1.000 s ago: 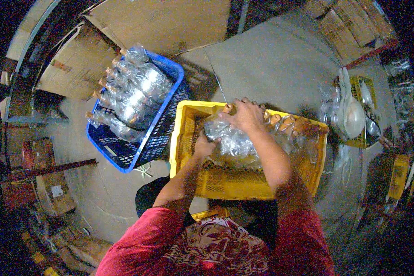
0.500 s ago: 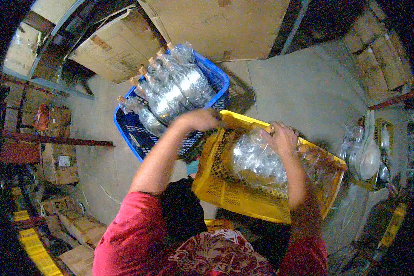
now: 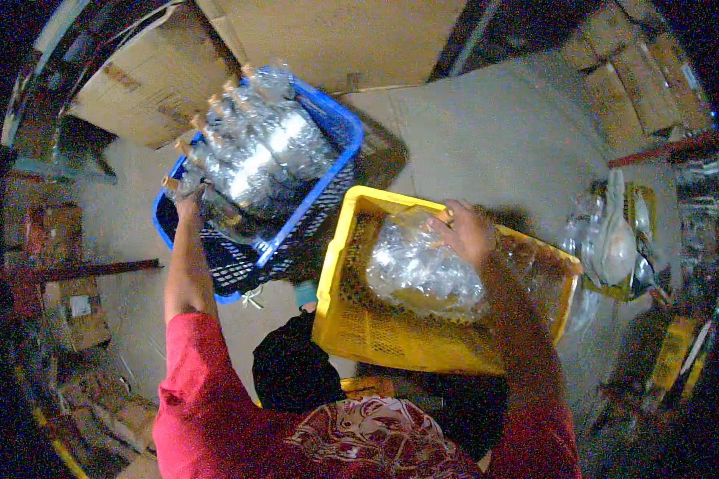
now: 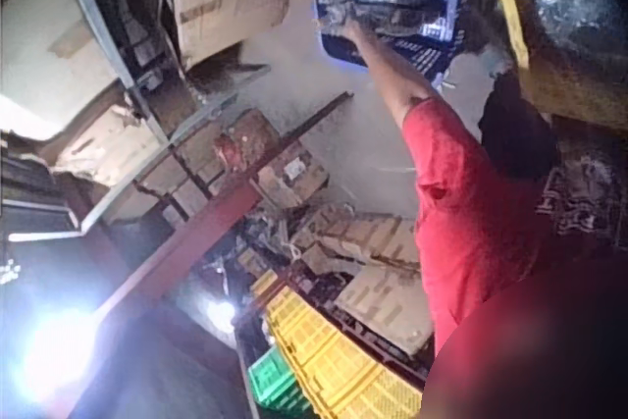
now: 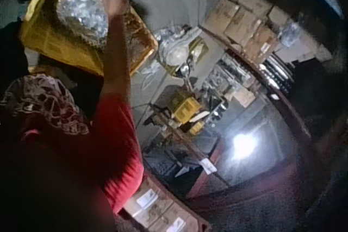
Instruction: The person transfers plastic-wrapped kitchenware, including pans and ladles, from a yellow basket into a blue basket. The person then walks through the warehouse carrying a ladle.
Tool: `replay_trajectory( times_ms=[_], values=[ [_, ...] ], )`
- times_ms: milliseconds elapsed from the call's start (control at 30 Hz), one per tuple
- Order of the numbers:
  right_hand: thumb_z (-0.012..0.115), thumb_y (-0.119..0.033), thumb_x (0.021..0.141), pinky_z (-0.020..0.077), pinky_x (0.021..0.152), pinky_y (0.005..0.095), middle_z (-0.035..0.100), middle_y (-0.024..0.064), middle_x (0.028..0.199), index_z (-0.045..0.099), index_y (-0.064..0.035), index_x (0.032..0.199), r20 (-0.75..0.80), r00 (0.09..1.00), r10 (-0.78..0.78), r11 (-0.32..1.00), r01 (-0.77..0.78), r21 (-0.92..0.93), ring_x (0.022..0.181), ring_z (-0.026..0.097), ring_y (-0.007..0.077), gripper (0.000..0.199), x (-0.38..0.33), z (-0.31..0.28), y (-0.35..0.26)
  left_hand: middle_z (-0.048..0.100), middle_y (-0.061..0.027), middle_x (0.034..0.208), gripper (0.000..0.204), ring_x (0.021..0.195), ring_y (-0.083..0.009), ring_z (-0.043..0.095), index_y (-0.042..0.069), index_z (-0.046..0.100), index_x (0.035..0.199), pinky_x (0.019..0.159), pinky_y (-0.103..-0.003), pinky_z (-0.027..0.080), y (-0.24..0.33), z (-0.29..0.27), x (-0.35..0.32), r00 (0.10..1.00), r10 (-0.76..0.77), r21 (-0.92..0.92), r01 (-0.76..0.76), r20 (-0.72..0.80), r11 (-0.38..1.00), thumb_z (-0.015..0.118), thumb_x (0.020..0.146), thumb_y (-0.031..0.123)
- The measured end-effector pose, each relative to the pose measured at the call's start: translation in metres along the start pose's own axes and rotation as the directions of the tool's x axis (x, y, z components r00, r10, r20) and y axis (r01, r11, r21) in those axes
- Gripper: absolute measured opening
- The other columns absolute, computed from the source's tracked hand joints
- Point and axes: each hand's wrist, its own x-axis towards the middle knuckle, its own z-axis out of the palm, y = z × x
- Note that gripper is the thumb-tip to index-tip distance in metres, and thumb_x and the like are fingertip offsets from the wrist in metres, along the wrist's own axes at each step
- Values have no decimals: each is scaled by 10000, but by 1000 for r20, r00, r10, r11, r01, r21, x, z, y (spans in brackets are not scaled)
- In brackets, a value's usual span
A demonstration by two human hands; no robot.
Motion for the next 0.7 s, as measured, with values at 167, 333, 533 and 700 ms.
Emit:
replay_trajectory(
  times_ms=[167,333,533,700],
  values=[
    [680,-495,864,514,845,479,670,177,1035,657,-48,1098,-44,997,-64,991,59,-117,974,647,395,505,0,3,3,699,-170,1148,468,1062,-306,668,-18,621,1192,936,-402,481,0,3,-52,957,289,403,-252,-32,880,789,805,185],
    [665,-523,858,499,886,500,678,129,1095,667,-103,1122,-68,998,-17,988,7,-156,1024,642,381,496,-3,4,2,699,-218,1118,450,1059,-377,673,-18,556,1240,928,-430,502,24,-28,-112,857,511,451,-484,70,750,725,833,74],
    [659,-536,856,427,939,578,665,81,1168,662,-118,1186,-32,999,39,974,-46,-222,1070,629,357,533,-6,0,-2,676,-161,1143,367,1056,-228,653,-67,543,1236,926,-384,509,139,-73,-211,763,594,348,-646,255,680,678,910,34],
    [635,-572,862,443,946,581,650,75,1206,657,-156,1203,-41,998,52,981,-59,-183,1117,617,341,538,-8,-1,-2,598,-135,1274,509,1136,-252,608,-11,508,1318,1007,-401,481,249,-77,-324,831,521,392,-553,196,735,730,862,26]
  ],
)
